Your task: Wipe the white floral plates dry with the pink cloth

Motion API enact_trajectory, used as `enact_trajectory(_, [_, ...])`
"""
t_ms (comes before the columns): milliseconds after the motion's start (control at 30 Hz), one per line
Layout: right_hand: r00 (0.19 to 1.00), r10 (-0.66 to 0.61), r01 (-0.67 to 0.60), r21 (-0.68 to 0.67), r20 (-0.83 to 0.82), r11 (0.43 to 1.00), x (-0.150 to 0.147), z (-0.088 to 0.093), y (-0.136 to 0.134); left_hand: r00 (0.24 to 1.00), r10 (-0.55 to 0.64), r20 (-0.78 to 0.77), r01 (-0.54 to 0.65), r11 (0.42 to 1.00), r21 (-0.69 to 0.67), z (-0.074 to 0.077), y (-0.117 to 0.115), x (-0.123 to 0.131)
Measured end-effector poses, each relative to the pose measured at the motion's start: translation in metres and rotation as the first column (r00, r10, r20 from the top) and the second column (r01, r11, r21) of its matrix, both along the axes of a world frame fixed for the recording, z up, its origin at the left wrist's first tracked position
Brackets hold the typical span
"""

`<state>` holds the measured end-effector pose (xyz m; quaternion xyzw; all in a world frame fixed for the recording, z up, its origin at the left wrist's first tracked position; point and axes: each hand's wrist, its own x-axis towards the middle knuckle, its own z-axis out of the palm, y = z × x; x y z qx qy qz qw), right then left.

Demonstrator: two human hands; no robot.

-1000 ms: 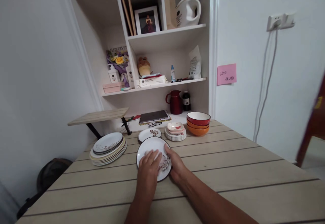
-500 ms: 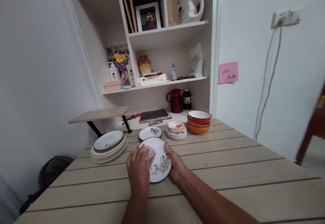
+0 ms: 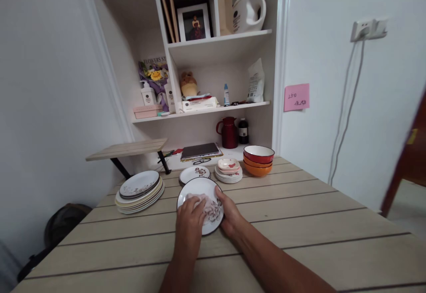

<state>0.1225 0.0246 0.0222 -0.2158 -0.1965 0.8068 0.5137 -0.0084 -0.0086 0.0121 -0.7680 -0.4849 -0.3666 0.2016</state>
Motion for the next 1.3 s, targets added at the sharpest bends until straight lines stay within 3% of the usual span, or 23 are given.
enact_trajectory(133, [0.999,0.004,-0.009,0.082,0.053,0.997,-0.01,-0.001,-0.01,0.999,0.046,-0.014,-0.046,0.999,0.017,-0.001,0.002,-0.002])
enact_trajectory(267, [0.995,0.039,-0.055,0.189,0.087,0.98,-0.018,0.001,-0.019,0.967,0.251,0.039,-0.252,0.967,0.026,0.007,-0.003,-0.006])
enact_trajectory(400, [0.998,0.016,-0.02,0.069,0.052,0.997,-0.016,-0.001,-0.014,0.904,0.424,0.055,-0.422,0.905,-0.047,0.012,-0.007,-0.01])
enact_trajectory(500, [1.0,-0.021,0.021,-0.024,-0.006,1.0,-0.007,-0.002,-0.002,0.926,0.377,0.015,-0.374,0.922,-0.105,0.012,-0.008,-0.009])
enact_trajectory(700, [0.995,-0.1,0.099,-0.039,-0.029,0.994,0.012,-0.001,0.012,0.996,0.002,-0.085,-0.016,0.985,-0.171,0.001,-0.006,0.008])
enact_trajectory(800, [0.996,-0.092,0.092,-0.019,-0.012,0.996,0.011,-0.001,0.01,0.992,-0.081,-0.1,0.063,0.983,-0.17,-0.003,-0.006,0.012])
enact_trajectory(967, [0.997,0.06,-0.062,0.044,0.041,0.997,-0.007,-0.004,-0.005,0.999,0.034,-0.03,-0.038,0.992,-0.121,0.0,-0.005,0.007])
enact_trajectory(1133, [0.996,0.031,-0.044,0.154,0.084,0.987,-0.018,-0.001,-0.019,0.983,0.169,0.067,-0.168,0.985,-0.028,0.006,-0.004,-0.001])
enact_trajectory(1300, [0.999,0.023,-0.024,0.045,0.041,0.999,-0.014,0.0,-0.014,0.929,0.359,0.095,-0.354,0.933,-0.063,0.008,-0.005,-0.008])
